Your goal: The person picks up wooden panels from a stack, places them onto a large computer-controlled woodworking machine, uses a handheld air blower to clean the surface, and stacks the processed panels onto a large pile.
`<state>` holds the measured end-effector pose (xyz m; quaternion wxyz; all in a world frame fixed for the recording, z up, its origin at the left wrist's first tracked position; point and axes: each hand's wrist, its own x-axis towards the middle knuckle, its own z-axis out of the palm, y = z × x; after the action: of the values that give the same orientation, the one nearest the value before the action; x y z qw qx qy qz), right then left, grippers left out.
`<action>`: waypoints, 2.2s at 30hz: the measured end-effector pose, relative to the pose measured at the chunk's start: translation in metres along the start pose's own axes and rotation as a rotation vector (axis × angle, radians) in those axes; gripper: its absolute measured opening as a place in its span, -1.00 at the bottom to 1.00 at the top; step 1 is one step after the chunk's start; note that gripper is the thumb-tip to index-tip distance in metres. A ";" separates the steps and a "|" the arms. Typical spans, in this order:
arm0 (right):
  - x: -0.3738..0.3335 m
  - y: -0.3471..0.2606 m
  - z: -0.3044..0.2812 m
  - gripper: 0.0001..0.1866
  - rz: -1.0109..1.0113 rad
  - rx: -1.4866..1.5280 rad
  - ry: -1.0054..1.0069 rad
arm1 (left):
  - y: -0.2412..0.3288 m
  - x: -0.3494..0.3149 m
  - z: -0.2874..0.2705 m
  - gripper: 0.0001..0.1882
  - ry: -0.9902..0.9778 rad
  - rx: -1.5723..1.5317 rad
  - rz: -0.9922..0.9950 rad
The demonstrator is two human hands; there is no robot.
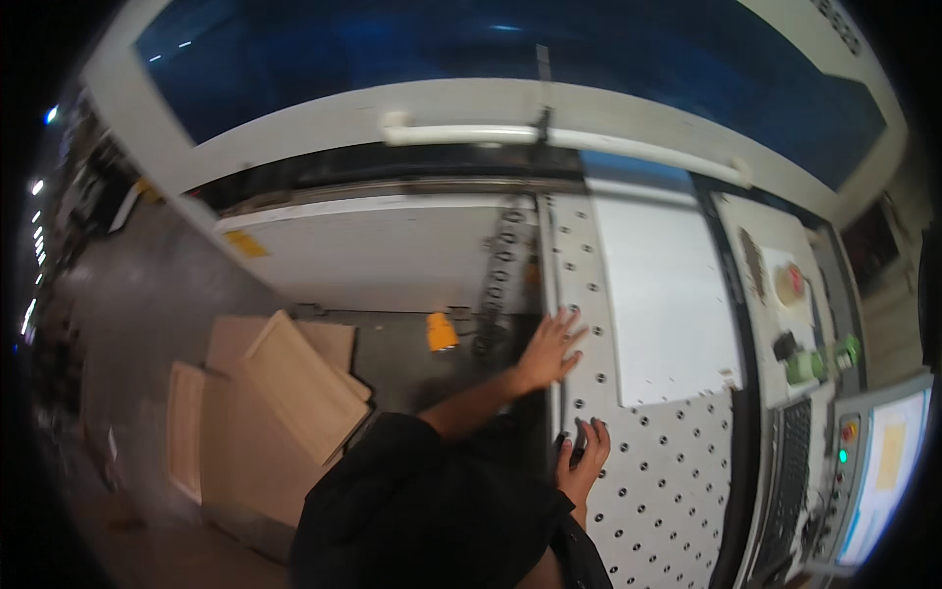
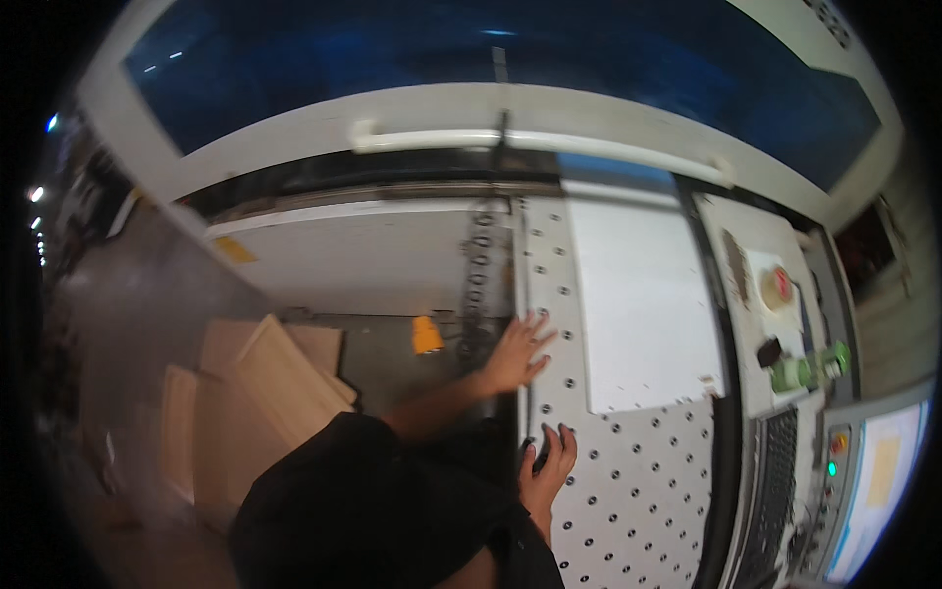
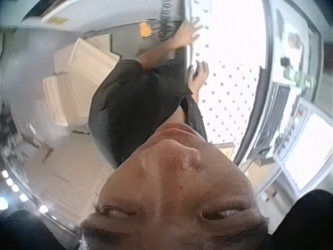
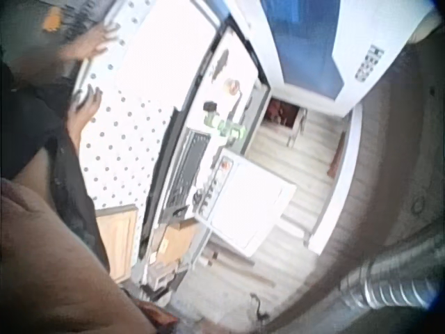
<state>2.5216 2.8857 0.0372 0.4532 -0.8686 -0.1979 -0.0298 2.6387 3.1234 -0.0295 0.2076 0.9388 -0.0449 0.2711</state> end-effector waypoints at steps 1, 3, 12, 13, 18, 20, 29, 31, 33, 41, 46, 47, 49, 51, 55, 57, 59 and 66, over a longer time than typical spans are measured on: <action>0.008 -0.004 0.008 -0.46 -0.093 -0.151 -0.073 | 0.001 -0.041 -0.010 -0.37 -0.062 -0.158 -0.105; 0.015 -0.007 0.017 -0.29 -0.186 -0.362 -0.164 | 0.004 -0.137 -0.022 -0.37 -0.176 -0.412 -0.334; 0.007 0.000 0.022 -0.20 -0.197 -0.541 -0.186 | 0.040 -0.596 -0.155 -0.49 -1.174 -0.110 -1.374; 0.006 0.001 0.022 -0.17 -0.204 -0.578 -0.168 | 0.054 -0.626 -0.161 -0.48 -1.102 -0.152 -1.463; 0.006 0.006 0.022 -0.19 -0.226 -0.611 -0.174 | 0.067 -0.677 -0.167 -0.50 -0.808 -0.348 -1.617; 0.007 0.011 0.023 -0.18 -0.225 -0.645 -0.177 | 0.058 -0.664 -0.170 -0.50 -0.545 -0.336 -1.399; 0.006 0.040 0.043 -0.18 -0.172 -0.769 -0.111 | 0.022 -0.617 -0.272 -0.53 -0.410 -0.431 -1.297; -0.013 0.041 0.048 -0.22 -0.161 -0.850 -0.045 | 0.009 -0.645 -0.298 -0.59 -0.572 -0.390 -1.243; -0.043 0.037 0.065 -0.35 -0.187 -0.913 0.079 | 0.008 -0.677 -0.306 -0.61 -0.472 -0.185 -1.463; -0.175 0.004 0.182 -0.56 0.144 -0.165 -0.650 | -0.010 -0.802 -0.319 -0.50 -0.221 -0.379 -1.620; -0.191 -0.013 0.271 -0.61 0.154 -0.234 -1.247 | 0.012 -0.825 -0.303 -0.44 -0.120 -0.516 -1.884; -0.186 -0.015 0.300 -0.61 0.169 -0.254 -1.359 | 0.017 -0.829 -0.300 -0.44 -0.060 -0.510 -1.885; -0.175 -0.011 0.351 -0.58 0.243 -0.250 -1.517 | 0.032 -0.830 -0.296 -0.44 -0.065 -0.528 -1.969; -0.154 -0.004 0.408 -0.60 0.362 -0.263 -1.571 | 0.044 -0.825 -0.302 -0.44 -0.005 -0.627 -2.116; -0.121 0.000 0.523 -0.75 0.314 -0.300 -1.593 | 0.052 -0.794 -0.342 -0.50 0.153 -0.558 -2.178; -0.109 -0.010 0.564 -0.76 0.195 -0.286 -1.563 | 0.054 -0.780 -0.356 -0.52 0.189 -0.517 -2.243; -0.101 -0.033 0.611 -0.75 0.192 -0.184 -1.521 | 0.040 -0.782 -0.358 -0.54 0.179 -0.482 -2.292; -0.148 -0.047 0.737 -0.63 0.299 -0.236 -1.694 | -0.058 -0.903 -0.223 -0.55 0.049 -0.799 -2.204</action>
<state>2.2737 3.4518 -0.3937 0.0593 -0.6565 -0.3482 0.6665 1.7738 3.2429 -0.3564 0.6112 0.3326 0.7148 -0.0705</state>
